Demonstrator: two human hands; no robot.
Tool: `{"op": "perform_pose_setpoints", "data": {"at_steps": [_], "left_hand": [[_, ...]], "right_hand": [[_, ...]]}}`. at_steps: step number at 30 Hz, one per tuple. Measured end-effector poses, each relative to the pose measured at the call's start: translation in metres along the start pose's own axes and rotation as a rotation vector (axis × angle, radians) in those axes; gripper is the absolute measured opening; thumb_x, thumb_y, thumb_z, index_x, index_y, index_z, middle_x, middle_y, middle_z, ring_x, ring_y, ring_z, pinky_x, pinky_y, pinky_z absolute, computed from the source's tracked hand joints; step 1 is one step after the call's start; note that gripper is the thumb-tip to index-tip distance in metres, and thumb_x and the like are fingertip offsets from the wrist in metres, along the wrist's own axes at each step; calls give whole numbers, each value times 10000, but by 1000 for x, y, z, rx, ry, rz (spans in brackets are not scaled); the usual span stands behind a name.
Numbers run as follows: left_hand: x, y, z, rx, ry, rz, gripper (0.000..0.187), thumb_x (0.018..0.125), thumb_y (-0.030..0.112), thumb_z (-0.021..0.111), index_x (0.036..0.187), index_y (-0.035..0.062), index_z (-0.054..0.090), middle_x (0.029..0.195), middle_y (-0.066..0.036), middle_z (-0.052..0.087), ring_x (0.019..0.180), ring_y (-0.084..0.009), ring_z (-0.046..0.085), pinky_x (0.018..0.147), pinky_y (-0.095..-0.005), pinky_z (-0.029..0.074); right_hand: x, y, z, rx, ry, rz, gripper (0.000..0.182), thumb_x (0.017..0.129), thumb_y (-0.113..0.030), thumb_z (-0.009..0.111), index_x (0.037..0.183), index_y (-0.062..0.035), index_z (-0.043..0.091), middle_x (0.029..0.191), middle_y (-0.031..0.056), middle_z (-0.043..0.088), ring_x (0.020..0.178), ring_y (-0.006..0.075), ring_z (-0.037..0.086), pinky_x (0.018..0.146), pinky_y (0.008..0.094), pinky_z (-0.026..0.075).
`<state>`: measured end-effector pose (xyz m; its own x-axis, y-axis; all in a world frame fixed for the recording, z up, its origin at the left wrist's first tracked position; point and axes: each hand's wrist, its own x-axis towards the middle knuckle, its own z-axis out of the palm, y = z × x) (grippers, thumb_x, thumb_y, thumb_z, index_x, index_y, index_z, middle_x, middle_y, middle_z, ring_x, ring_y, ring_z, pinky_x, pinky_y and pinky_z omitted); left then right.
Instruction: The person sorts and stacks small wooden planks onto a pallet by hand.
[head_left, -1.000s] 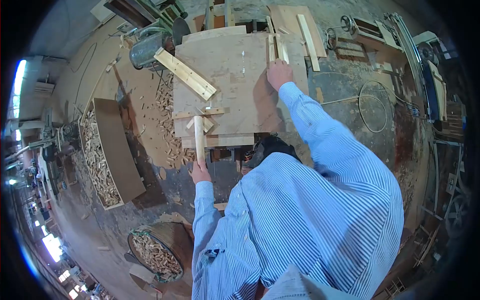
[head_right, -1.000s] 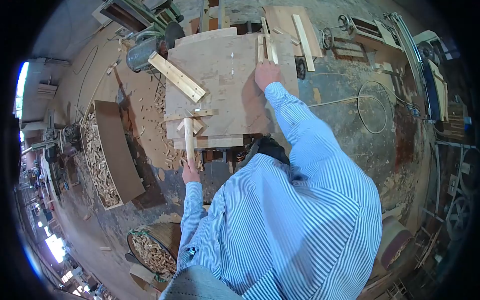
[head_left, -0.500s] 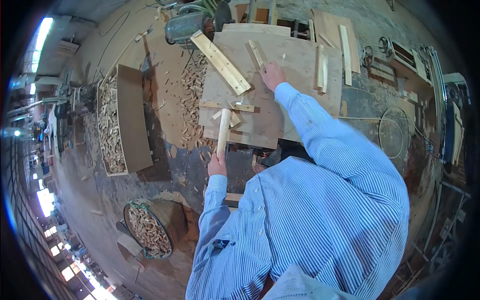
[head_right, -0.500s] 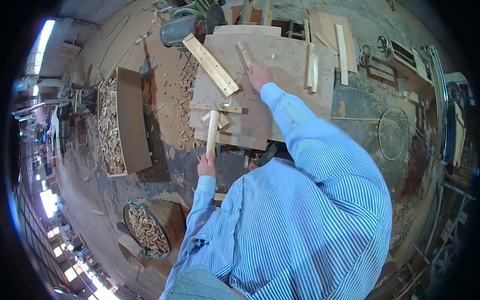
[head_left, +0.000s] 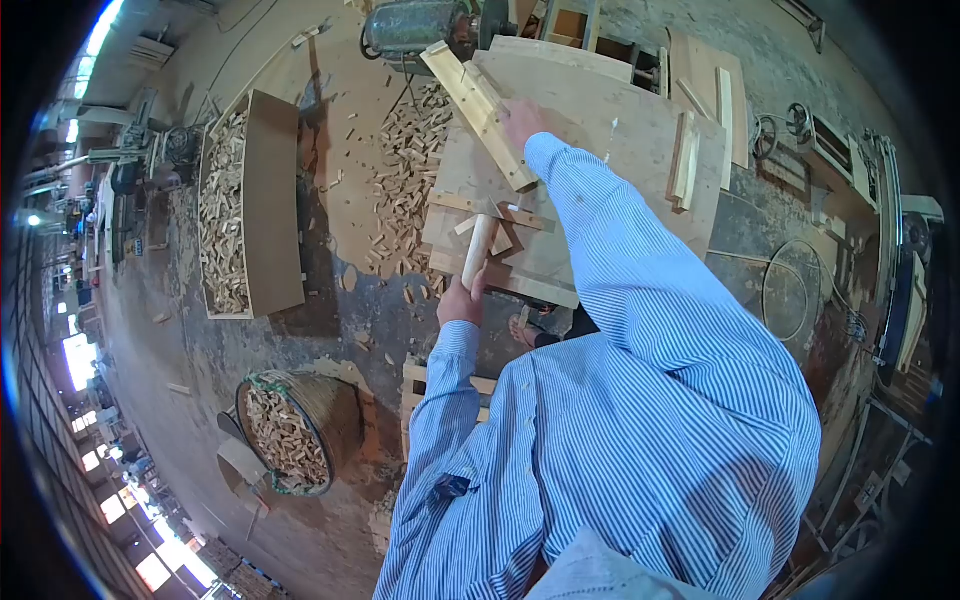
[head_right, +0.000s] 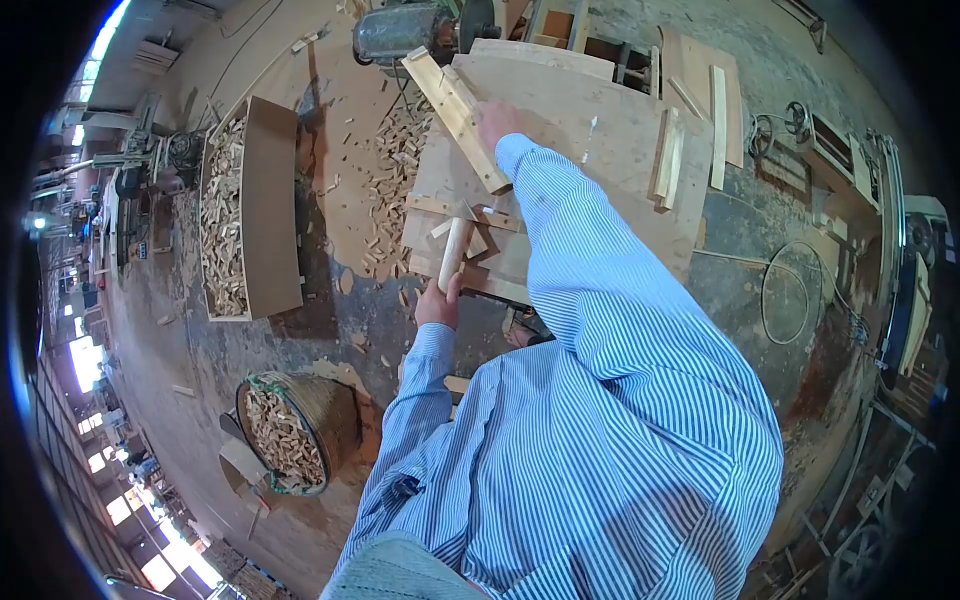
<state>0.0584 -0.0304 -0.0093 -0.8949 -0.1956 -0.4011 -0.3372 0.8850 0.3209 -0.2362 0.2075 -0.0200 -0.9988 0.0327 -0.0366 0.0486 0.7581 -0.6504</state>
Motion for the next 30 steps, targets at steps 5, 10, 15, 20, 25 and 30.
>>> {"op": "perform_pose_setpoints", "data": {"at_steps": [5, 10, 15, 20, 25, 30], "left_hand": [[5, 5, -1, 17, -30, -6, 691, 971, 705, 455, 1015, 32, 607, 904, -263, 713, 886, -471, 694, 777, -566, 543], [11, 9, -1, -15, -54, -20, 686, 977, 696, 459, 1056, 40, 642, 951, -255, 714, 929, -457, 690, 804, -546, 527], [24, 23, -4, -6, -44, -7, 687, 982, 693, 450, 1059, 37, 639, 945, -258, 711, 920, -465, 682, 799, -555, 523], [47, 55, -9, 52, -44, -9, 697, 987, 691, 441, 1054, 25, 636, 948, -264, 710, 911, -471, 680, 790, -558, 521], [61, 74, -10, 9, -12, 42, 692, 993, 677, 440, 1045, 8, 609, 940, -280, 708, 914, -479, 683, 794, -566, 526], [76, 76, -2, 10, -2, 35, 695, 991, 680, 438, 1044, 9, 611, 940, -292, 704, 914, -486, 679, 799, -574, 521]], "right_hand": [[4, -2, -4, -51, 43, -10, 271, 970, -259, 613, 1158, -89, 711, 1150, 191, 675, 1110, 389, 631, 974, 506, 501], [7, -5, -8, -44, 74, 7, 271, 974, -267, 605, 1158, -99, 714, 1133, 194, 668, 1104, 387, 631, 980, 504, 497], [27, 2, -13, -45, 64, 7, 267, 970, -259, 602, 1154, -107, 722, 1136, 200, 670, 1101, 394, 633, 973, 509, 501], [61, 16, -26, -12, 43, 31, 301, 966, -274, 617, 1199, -112, 719, 1179, 201, 670, 1118, 399, 634, 990, 506, 498], [88, 33, -28, 12, 28, 29, 316, 970, -310, 638, 1214, -129, 726, 1180, 202, 667, 1127, 401, 631, 1003, 506, 490], [95, 38, -39, -2, 79, -33, 251, 937, -175, 575, 1098, -98, 751, 1083, 206, 709, 1041, 408, 671, 936, 514, 527]]}}
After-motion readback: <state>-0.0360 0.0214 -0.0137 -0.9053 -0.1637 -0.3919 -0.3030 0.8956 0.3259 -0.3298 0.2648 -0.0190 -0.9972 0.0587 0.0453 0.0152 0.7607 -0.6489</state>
